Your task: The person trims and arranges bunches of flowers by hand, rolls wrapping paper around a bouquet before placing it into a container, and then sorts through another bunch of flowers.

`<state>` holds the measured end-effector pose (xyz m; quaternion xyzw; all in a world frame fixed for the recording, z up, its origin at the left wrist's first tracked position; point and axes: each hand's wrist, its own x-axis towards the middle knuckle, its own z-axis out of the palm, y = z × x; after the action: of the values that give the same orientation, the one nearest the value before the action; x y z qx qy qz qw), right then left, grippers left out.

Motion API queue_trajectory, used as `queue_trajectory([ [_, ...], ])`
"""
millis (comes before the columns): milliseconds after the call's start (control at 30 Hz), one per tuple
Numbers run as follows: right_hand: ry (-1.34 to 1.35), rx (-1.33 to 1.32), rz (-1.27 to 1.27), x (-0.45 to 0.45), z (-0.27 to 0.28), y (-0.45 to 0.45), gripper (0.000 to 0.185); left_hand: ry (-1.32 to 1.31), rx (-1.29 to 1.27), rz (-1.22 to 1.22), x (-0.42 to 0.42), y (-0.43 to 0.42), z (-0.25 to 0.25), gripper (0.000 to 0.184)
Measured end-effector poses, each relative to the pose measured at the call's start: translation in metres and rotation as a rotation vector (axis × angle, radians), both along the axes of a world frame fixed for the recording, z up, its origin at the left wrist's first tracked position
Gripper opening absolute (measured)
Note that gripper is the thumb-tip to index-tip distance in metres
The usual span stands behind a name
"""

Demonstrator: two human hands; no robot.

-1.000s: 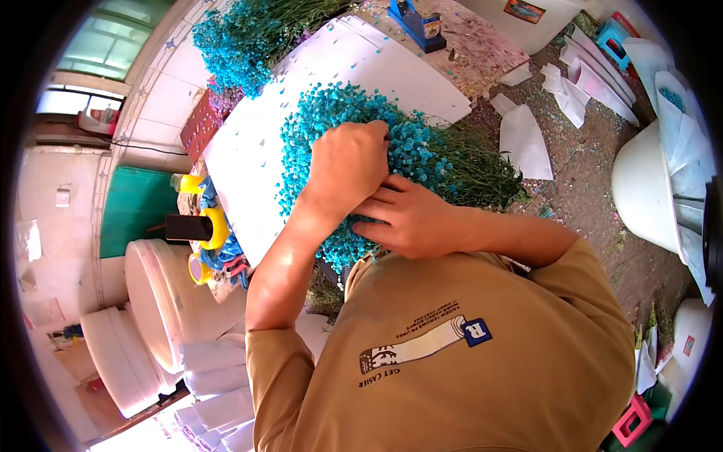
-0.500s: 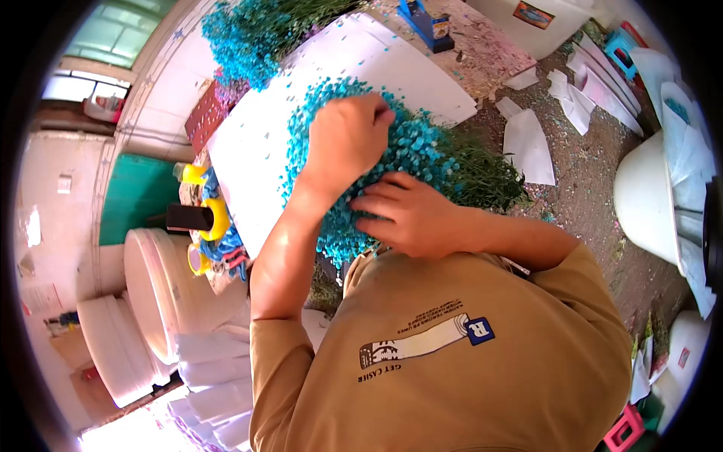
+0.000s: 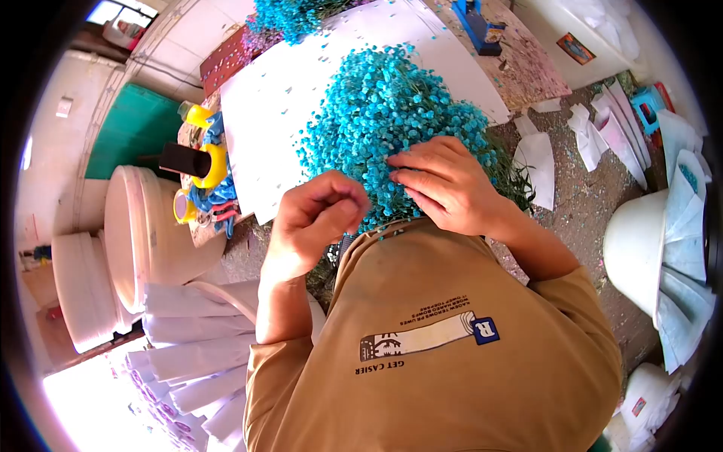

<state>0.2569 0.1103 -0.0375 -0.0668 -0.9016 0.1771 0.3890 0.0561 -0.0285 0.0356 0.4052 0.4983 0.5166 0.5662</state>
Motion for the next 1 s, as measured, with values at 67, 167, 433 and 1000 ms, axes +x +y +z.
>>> queue_trajectory([
  [67, 0.003, 0.004, 0.011, -0.004, -0.003, -0.002, 0.032, 0.083, 0.018, -0.009, 0.007, 0.0, -0.002, 0.01],
  [167, 0.033, -0.014, -0.008, -0.005, 0.001, 0.002, 0.038, 0.308, 0.078, -0.214, 0.021, -0.002, -0.003, 0.006],
  [433, 0.177, -0.645, -0.032, 0.002, 0.013, 0.042, 0.025, 1.152, 0.271, 0.074, 0.045, 0.032, -0.039, 0.031],
  [1000, 0.468, -1.204, 0.05, 0.001, 0.014, 0.064, 0.022, 0.8, 0.223, 0.215, 0.02, 0.082, -0.003, 0.025],
])
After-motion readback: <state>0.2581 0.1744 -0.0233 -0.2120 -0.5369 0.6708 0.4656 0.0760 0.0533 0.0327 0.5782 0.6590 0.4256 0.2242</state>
